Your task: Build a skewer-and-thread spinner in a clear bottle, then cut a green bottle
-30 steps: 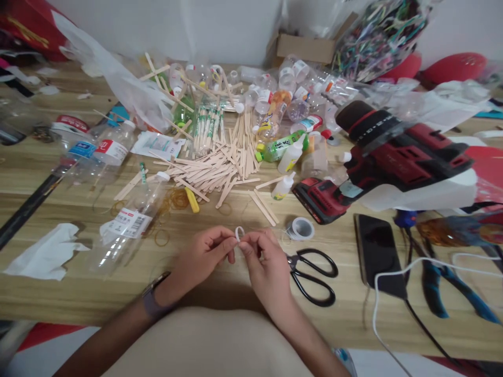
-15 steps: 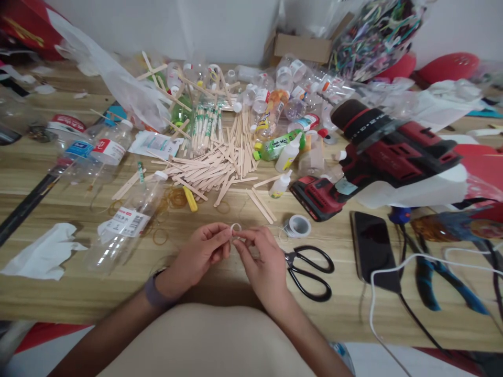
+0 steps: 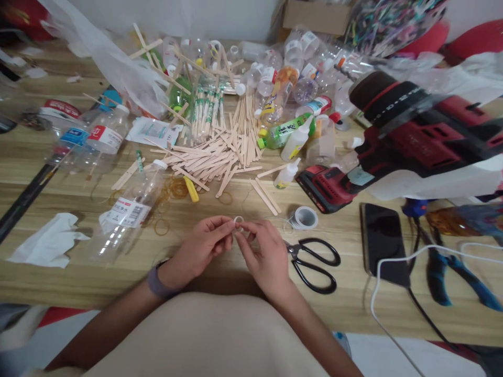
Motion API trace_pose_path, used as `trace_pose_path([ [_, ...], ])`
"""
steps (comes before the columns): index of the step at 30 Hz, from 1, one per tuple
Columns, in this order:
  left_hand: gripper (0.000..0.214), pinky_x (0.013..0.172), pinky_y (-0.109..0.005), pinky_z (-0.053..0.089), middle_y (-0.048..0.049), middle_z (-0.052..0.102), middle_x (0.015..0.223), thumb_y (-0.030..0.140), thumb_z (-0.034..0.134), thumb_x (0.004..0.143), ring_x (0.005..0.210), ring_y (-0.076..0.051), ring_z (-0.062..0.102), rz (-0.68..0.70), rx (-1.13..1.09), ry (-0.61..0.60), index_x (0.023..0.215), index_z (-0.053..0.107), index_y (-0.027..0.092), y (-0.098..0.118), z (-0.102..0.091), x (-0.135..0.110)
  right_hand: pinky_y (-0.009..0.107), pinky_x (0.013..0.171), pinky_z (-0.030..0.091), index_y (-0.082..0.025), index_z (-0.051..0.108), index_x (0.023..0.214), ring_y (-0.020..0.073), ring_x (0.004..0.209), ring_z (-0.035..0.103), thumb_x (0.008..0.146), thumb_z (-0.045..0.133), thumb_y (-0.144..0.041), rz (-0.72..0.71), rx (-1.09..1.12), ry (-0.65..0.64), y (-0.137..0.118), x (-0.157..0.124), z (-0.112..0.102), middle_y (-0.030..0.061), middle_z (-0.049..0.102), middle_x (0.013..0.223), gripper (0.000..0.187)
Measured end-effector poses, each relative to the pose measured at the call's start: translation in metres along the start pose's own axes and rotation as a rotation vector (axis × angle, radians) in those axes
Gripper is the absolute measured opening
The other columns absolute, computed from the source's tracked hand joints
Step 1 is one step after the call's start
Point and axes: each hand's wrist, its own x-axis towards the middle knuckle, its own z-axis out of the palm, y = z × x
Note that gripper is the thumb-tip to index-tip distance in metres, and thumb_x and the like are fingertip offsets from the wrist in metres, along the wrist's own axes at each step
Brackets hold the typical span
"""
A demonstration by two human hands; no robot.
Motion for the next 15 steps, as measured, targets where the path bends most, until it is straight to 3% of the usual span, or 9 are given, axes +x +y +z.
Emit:
trace_pose_path([
  [9, 0.036, 0.043, -0.021, 0.021, 0.005, 0.054, 0.054, 0.051, 0.068, 0.075, 0.043, -0.005, 0.035, -0.038, 0.068, 0.021, 0.076, 0.061, 0.015, 0.0019, 0.0021, -0.0014, 0.029, 0.061, 0.045, -0.023, 0.06, 0.082, 0.0168, 0.065, 0.058, 0.093, 0.056, -0.022, 0.054, 0.016, 0.013, 0.0006, -0.0013, 0.0008, -0.0006, 0.062, 0.072, 0.011],
  [15, 0.036, 0.044, -0.021, 0.022, 0.0048, 0.053, 0.054, 0.052, 0.066, 0.075, 0.044, -0.005, 0.036, -0.03, 0.075, 0.029, 0.075, 0.06, 0.016, 0.0023, 0.0029, -0.0022, 0.031, 0.065, 0.047, -0.024, 0.063, 0.094, 0.0183, 0.069, 0.06, 0.094, 0.056, -0.026, 0.036, 0.012, 0.006, 0.001, -0.0028, 0.0008, 0.0011, 0.066, 0.079, 0.006],
])
